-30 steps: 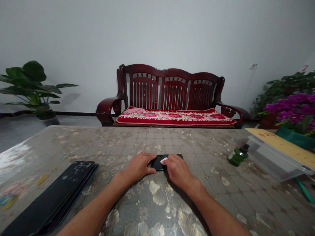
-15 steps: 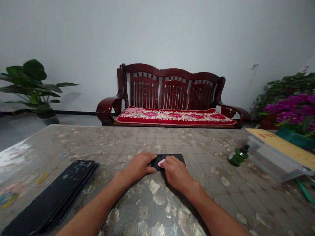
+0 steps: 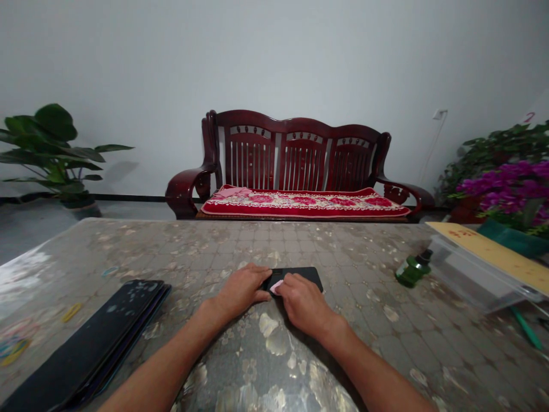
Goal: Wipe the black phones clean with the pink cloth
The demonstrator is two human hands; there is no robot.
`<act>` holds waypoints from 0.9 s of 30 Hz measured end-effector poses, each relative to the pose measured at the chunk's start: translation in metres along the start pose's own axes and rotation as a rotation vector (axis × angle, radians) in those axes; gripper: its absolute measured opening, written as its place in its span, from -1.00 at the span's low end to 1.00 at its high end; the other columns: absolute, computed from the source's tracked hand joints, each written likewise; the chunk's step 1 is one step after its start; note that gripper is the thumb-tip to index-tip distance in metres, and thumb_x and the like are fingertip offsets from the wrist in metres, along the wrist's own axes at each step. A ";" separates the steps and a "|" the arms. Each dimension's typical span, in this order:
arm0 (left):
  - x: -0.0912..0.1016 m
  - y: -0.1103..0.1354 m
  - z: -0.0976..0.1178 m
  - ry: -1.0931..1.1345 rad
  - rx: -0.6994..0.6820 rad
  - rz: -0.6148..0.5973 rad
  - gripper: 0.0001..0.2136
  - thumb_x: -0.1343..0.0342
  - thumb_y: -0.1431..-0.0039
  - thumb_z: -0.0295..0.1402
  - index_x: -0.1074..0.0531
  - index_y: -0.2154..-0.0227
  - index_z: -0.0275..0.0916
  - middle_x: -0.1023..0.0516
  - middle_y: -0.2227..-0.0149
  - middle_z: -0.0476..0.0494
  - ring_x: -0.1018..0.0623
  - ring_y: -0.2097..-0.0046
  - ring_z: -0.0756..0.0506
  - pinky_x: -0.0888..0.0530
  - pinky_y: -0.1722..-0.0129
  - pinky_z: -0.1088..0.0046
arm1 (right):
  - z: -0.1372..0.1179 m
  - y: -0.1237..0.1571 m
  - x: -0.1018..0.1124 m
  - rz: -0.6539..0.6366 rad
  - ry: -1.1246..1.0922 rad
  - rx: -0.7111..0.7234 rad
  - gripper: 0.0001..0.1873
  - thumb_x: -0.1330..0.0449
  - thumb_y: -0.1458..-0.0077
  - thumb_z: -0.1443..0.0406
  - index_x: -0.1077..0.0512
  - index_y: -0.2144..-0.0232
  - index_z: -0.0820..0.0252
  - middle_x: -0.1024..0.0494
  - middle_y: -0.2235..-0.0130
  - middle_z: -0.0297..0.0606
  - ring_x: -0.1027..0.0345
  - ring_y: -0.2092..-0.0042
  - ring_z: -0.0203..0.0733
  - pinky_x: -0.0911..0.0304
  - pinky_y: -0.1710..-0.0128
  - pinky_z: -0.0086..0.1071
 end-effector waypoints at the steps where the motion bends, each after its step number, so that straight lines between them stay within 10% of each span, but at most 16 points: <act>1: 0.001 0.000 0.002 -0.014 -0.009 -0.004 -0.54 -0.32 -0.12 -0.20 -0.46 -0.06 -0.20 -0.52 -0.12 -0.30 -0.46 -0.15 -0.34 -0.35 -0.17 0.13 | 0.001 0.000 0.001 -0.006 -0.010 0.003 -0.68 -0.04 -0.26 0.43 -0.55 0.10 0.08 -0.54 0.18 -0.22 -0.37 0.10 -0.15 -0.19 0.13 -0.40; 8: 0.005 0.001 0.013 -0.113 -0.033 0.007 -0.62 -0.28 -0.17 -0.29 -0.45 -0.03 -0.25 -0.50 -0.13 -0.32 -0.49 -0.13 -0.32 -0.37 -0.15 0.13 | 0.041 -0.001 0.016 -0.018 0.051 -0.285 -0.67 -0.02 -0.29 0.41 -0.60 0.18 0.15 -0.57 0.20 -0.13 -0.42 0.12 -0.10 -0.18 0.15 -0.38; 16: -0.012 -0.002 0.007 -0.248 -0.072 0.024 -0.65 -0.19 -0.24 -0.28 -0.41 -0.05 -0.26 -0.51 -0.11 -0.33 -0.50 -0.08 -0.28 -0.40 -0.11 0.19 | 0.023 -0.001 0.011 -0.019 -0.025 -0.090 -0.64 -0.05 -0.24 0.43 -0.59 0.11 0.05 -0.57 0.19 -0.21 -0.41 0.10 -0.15 -0.16 0.15 -0.42; 27: 0.009 -0.010 0.018 -0.251 0.024 -0.019 -0.74 0.07 -0.41 -0.28 -0.49 0.07 -0.25 -0.61 0.20 -0.26 -0.58 0.12 -0.24 -0.46 0.09 0.27 | 0.061 0.003 0.044 0.163 0.121 -0.353 -0.68 -0.06 -0.23 0.44 -0.61 0.19 0.16 -0.57 0.22 -0.14 -0.44 0.17 -0.10 -0.18 0.23 -0.36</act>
Point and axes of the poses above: each hand's wrist, its own y-axis away from the middle knuckle, its own x-axis out of the back of the hand, z = x × y, the point moved 2 cm from there along -y, towards the middle knuckle
